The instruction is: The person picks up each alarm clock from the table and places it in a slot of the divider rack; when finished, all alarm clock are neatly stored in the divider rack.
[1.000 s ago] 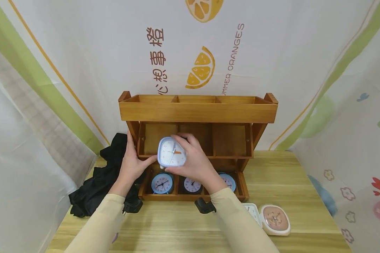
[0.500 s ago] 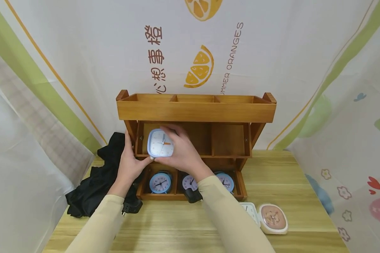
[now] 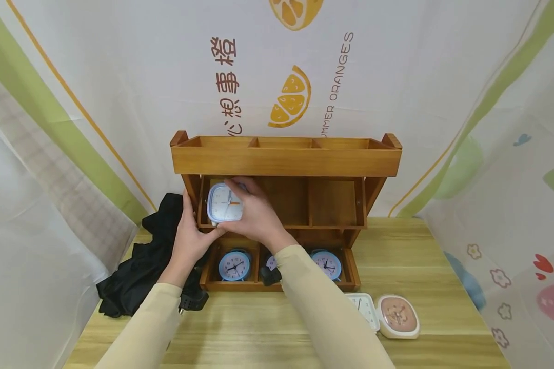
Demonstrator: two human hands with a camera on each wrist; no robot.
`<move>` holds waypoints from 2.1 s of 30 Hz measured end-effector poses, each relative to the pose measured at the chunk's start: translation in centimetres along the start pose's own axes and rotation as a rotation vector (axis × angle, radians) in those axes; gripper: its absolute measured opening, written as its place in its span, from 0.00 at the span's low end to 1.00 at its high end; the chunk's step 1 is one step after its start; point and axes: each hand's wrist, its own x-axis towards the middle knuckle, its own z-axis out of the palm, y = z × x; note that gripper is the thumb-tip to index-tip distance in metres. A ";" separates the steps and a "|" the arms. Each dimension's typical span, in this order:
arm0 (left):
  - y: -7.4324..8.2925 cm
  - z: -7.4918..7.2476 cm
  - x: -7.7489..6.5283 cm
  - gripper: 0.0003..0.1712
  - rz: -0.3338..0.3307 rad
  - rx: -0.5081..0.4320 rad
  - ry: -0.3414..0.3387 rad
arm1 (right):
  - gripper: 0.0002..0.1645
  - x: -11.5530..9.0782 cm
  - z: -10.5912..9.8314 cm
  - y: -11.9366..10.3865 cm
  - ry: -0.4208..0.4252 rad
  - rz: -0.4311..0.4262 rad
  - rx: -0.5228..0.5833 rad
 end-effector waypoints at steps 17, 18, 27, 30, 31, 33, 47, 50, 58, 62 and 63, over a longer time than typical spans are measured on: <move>-0.4 -0.1 0.0 0.76 0.013 -0.016 -0.001 | 0.64 1.2 1.4 -0.3 -0.055 0.068 -0.171; -0.3 -0.1 0.1 0.76 0.015 -0.018 -0.001 | 0.63 1.3 1.3 -0.3 -0.067 0.072 -0.177; -0.1 -0.1 0.1 0.76 -0.022 -0.028 -0.010 | 0.60 1.6 1.4 -0.3 -0.126 0.085 -0.225; -0.2 -0.1 0.1 0.77 -0.021 -0.032 -0.013 | 0.60 1.5 1.6 -0.3 -0.110 0.086 -0.229; -0.2 -0.1 0.0 0.77 -0.020 -0.031 -0.014 | 0.61 1.4 1.6 -0.2 -0.103 0.083 -0.229; -0.2 0.0 0.0 0.77 -0.015 -0.036 -0.016 | 0.61 1.2 1.6 -0.1 -0.090 0.072 -0.228; 0.2 0.4 -0.1 0.78 -0.029 -0.041 -0.048 | 0.56 -2.7 -0.5 2.4 0.073 -0.079 -0.103; 0.4 0.5 -0.1 0.78 -0.033 -0.030 -0.059 | 0.57 -4.2 -1.2 3.2 0.070 -0.074 -0.121; 0.7 0.5 0.0 0.78 -0.056 -0.003 -0.058 | 0.60 -8.2 -2.6 4.3 0.063 -0.047 -0.082; 0.7 0.2 -0.1 0.78 -0.059 -0.002 -0.045 | 0.63 -10.2 -3.2 4.5 0.043 -0.082 -0.080; 0.6 0.2 -0.1 0.78 -0.059 -0.001 -0.043 | 0.64 -10.7 -3.3 4.6 0.038 -0.093 -0.088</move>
